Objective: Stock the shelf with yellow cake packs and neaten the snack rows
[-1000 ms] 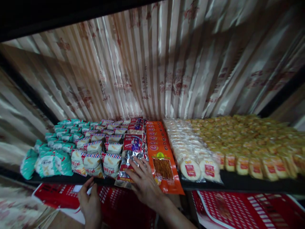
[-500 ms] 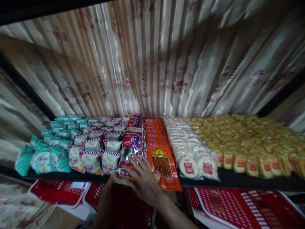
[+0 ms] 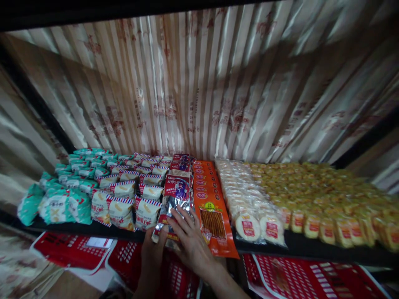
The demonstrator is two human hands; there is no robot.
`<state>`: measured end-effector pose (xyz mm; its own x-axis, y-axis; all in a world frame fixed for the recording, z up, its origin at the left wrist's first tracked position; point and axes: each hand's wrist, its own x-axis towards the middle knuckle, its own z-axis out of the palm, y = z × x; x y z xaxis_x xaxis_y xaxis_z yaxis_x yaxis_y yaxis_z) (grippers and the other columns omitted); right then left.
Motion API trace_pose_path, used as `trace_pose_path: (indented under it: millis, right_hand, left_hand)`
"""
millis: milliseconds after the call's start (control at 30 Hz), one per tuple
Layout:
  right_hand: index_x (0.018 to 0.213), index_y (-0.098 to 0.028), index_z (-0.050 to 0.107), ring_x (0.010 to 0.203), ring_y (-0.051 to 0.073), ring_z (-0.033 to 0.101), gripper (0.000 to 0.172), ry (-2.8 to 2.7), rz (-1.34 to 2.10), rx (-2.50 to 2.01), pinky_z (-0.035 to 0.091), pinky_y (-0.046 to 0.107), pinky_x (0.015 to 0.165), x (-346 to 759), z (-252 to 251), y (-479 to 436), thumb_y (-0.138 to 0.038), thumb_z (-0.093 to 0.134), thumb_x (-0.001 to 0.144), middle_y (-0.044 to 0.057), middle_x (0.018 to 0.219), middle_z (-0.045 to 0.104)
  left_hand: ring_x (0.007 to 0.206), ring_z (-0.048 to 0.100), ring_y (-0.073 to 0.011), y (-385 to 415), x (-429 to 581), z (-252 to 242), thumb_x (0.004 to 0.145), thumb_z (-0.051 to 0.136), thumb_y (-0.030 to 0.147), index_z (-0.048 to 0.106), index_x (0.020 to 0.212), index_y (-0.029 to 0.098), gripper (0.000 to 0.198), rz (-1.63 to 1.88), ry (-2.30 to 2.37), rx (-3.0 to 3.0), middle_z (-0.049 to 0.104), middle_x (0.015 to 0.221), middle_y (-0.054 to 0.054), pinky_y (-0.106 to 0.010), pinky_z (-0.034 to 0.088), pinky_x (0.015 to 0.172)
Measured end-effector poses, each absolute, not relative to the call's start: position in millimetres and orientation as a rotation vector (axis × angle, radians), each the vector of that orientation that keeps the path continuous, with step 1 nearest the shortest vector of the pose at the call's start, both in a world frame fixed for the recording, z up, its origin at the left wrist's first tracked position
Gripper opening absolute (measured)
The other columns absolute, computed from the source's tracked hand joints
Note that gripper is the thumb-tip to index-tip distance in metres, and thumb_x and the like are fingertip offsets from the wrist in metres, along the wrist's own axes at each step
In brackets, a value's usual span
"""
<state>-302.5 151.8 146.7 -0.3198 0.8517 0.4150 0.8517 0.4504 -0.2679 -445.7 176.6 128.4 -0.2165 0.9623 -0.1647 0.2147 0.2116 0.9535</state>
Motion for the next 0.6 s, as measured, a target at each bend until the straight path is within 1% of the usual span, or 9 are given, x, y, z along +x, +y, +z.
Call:
trace_pose_path:
  millis: [67,167,233,333,367,433,500,533,600]
  right_hand:
    - [0.134,-0.024,0.04,0.137,0.025,0.023,0.06,-2.217,-0.022,-1.418,0.021,0.055,0.108,-301.7,147.6,151.4,-0.02,0.059,0.077,0.008,0.146,0.034]
    - [0.137,-0.022,0.035,0.138,0.027,0.02,0.065,-2.245,-0.062,-1.378,0.019,0.058,0.108,-299.1,149.4,149.7,-0.022,0.059,0.077,0.011,0.15,0.022]
    - [0.14,-0.023,0.03,0.139,0.029,0.016,0.072,-2.277,-0.054,-1.345,0.016,0.06,0.107,-296.5,153.3,146.9,-0.031,0.061,0.076,0.011,0.151,0.019]
    - [0.142,-0.024,0.026,0.14,0.03,0.011,0.075,-2.303,-0.025,-1.274,0.016,0.06,0.108,-291.3,166.4,143.3,-0.045,0.059,0.078,0.009,0.151,0.021]
    - [0.142,-0.024,0.026,0.14,0.029,0.012,0.071,-2.285,-0.031,-1.253,0.017,0.059,0.108,-289.6,172.7,144.1,-0.045,0.056,0.081,0.008,0.151,0.022]
    - [0.141,-0.023,0.03,0.139,0.025,0.016,0.057,-2.208,-0.072,-1.232,0.02,0.054,0.109,-286.7,187.3,152.6,-0.039,0.048,0.088,0.008,0.15,0.026]
    - [0.136,-0.023,0.038,0.138,0.021,0.02,0.045,-2.11,-0.11,-1.267,0.023,0.049,0.11,-285.4,202.5,173.0,-0.033,0.041,0.093,0.007,0.147,0.032]
    - [0.132,-0.022,0.044,0.138,0.021,0.022,0.041,-2.067,-0.114,-1.312,0.024,0.048,0.11,-285.3,209.4,187.7,-0.033,0.038,0.094,0.007,0.145,0.035]
    - [0.126,-0.02,0.052,0.138,0.023,0.02,0.041,-2.047,-0.079,-1.457,0.025,0.047,0.109,-285.6,220.6,223.4,-0.038,0.035,0.094,0.007,0.143,0.038]
  left_hand:
    - [0.079,0.066,-0.0262,176.5,-445.6,124.7,0.06,0.06,0.058,0.059,0.089,0.015,0.052,1.068,1.563,1.087,0.069,0.087,-0.012,-0.035,0.052,0.07]
    - [0.082,0.065,-0.0276,174.6,-445.2,126.2,0.057,0.064,0.059,0.058,0.091,0.014,0.057,1.097,1.526,1.03,0.068,0.089,-0.012,-0.036,0.051,0.073]
    - [0.081,0.065,-0.0276,173.4,-445.0,131.2,0.057,0.065,0.058,0.059,0.091,0.013,0.056,1.126,1.506,1.007,0.069,0.087,-0.012,-0.037,0.05,0.073]
    - [0.076,0.065,-0.0256,171.5,-444.1,140.5,0.057,0.067,0.057,0.059,0.088,0.014,0.053,1.15,1.46,0.959,0.069,0.081,-0.009,-0.034,0.05,0.069]
    - [0.072,0.065,-0.0239,170.8,-443.5,143.1,0.057,0.067,0.056,0.058,0.088,0.015,0.052,1.153,1.43,0.938,0.068,0.077,-0.007,-0.033,0.05,0.066]
    - [0.06,0.062,-0.0191,169.5,-442.0,146.4,0.061,0.066,0.055,0.056,0.089,0.016,0.049,1.145,1.365,0.889,0.065,0.066,-0.002,-0.028,0.048,0.055]
    - [0.045,0.054,-0.0137,168.9,-440.0,146.7,0.062,0.065,0.055,0.054,0.09,0.017,0.049,1.124,1.312,0.846,0.06,0.056,0.003,-0.024,0.042,0.043]
    - [0.04,0.049,-0.0115,169.0,-438.9,145.7,0.061,0.066,0.056,0.054,0.09,0.017,0.05,1.12,1.301,0.824,0.057,0.053,0.004,-0.022,0.038,0.039]
    - [0.035,0.043,-0.0088,169.3,-436.4,142.7,0.057,0.068,0.057,0.053,0.089,0.018,0.052,1.144,1.307,0.78,0.054,0.05,0.006,-0.021,0.032,0.035]
